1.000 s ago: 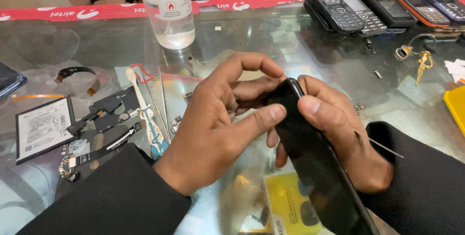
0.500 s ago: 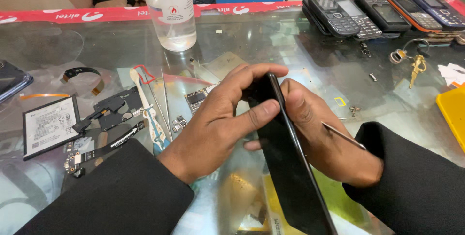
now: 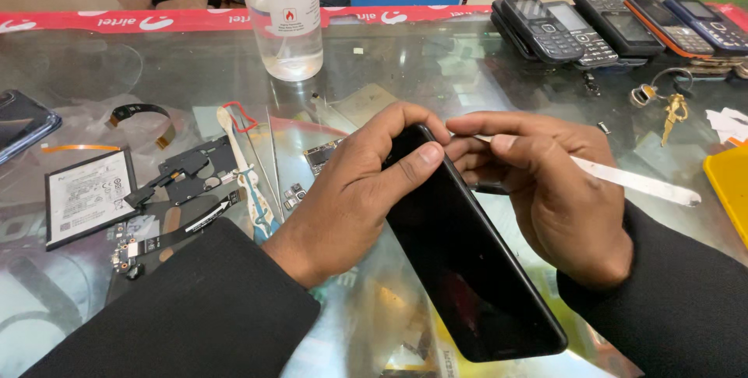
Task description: The person pries open a smartphone, lifting the screen assembly away from the frame with a metal pry tool, then lifts the motherboard out of the housing and works on it with tweezers and a screwdriver on a glass workbench.
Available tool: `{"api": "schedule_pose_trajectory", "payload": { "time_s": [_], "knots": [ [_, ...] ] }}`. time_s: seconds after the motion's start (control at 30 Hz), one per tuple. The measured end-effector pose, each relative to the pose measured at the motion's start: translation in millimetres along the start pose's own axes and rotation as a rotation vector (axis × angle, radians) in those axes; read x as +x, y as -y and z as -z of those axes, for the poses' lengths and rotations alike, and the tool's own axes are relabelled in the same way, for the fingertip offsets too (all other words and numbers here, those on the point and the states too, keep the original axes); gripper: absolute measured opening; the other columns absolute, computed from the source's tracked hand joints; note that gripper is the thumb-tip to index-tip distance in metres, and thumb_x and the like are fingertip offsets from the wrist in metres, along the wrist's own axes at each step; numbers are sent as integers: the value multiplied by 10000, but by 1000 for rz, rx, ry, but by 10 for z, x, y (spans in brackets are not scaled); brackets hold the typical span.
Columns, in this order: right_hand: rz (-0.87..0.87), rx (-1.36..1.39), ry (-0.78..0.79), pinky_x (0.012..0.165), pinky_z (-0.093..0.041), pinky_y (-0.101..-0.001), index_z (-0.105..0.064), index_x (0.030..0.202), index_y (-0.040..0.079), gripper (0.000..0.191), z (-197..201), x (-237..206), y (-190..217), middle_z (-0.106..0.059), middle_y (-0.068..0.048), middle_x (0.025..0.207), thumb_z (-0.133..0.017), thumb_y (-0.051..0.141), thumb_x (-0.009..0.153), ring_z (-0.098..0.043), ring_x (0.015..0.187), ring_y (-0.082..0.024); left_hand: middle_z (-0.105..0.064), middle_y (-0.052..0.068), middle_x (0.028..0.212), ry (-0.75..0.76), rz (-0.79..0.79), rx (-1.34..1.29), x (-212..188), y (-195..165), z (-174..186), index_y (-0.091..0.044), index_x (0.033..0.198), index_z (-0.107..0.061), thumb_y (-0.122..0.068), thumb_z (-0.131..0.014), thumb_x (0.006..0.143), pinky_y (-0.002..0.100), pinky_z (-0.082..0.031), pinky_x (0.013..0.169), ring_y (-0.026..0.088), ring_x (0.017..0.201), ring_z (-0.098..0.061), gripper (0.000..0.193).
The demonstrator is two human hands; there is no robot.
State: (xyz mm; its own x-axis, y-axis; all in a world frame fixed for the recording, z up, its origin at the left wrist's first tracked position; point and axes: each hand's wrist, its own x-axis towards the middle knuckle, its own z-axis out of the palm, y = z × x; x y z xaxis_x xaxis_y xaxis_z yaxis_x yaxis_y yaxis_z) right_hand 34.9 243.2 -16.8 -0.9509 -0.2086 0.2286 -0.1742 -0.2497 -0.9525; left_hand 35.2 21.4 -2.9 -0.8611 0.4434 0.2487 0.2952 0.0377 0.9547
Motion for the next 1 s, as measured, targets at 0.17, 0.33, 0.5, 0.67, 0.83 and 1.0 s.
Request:
{"api": "schedule_pose_trajectory", "payload": {
  "time_s": [0.17,0.33,0.5,0.67,0.83,1.0],
  "knots": [
    [59,111,5,972,-600,-426,-585,1273,-147,383,16,-7,6,-710,-300,1112,-424,35,976,-733,1032,-328,-659,38,1045,31,-26,-45,-14,-18,-15,-60,1259,-532,-317,-694,929,289,-534,891,102,1001,-637,449],
    [99,55,12,932,-625,-429,-595,1167,-125,239,44,-34,-11,-718,-304,1095,-481,-37,977,-747,994,-319,-692,75,1064,6,-50,144,-30,-41,-13,-58,1271,-513,-338,-795,842,308,-567,898,131,1013,-683,584],
    [123,-87,-6,888,-654,-416,-642,1114,-137,209,45,-46,-22,-735,-279,1038,-556,-88,931,-761,934,-288,-726,81,1034,-46,-58,258,-19,-61,-21,-53,1238,-501,-373,-830,796,311,-582,897,143,994,-738,637],
    [96,-51,-55,829,-641,-376,-646,1076,-85,169,21,-14,-20,-746,-255,985,-551,-67,937,-751,879,-241,-744,92,974,-52,-50,333,-6,-58,-31,-54,1189,-541,-386,-849,751,319,-611,838,173,923,-774,630],
    [65,-159,-65,767,-635,-347,-674,969,-92,108,2,-16,-12,-747,-228,988,-578,-49,945,-741,841,-208,-761,95,979,-49,-110,424,16,-52,-32,-46,1163,-599,-417,-878,734,337,-605,886,191,949,-791,632],
    [60,-180,-56,759,-660,-358,-646,908,-59,85,-12,3,0,-760,-218,1024,-571,-41,945,-746,816,-206,-767,89,888,-41,-12,464,37,-82,-39,-63,1119,-643,-433,-873,686,351,-602,858,188,874,-796,614]
  ]
}}
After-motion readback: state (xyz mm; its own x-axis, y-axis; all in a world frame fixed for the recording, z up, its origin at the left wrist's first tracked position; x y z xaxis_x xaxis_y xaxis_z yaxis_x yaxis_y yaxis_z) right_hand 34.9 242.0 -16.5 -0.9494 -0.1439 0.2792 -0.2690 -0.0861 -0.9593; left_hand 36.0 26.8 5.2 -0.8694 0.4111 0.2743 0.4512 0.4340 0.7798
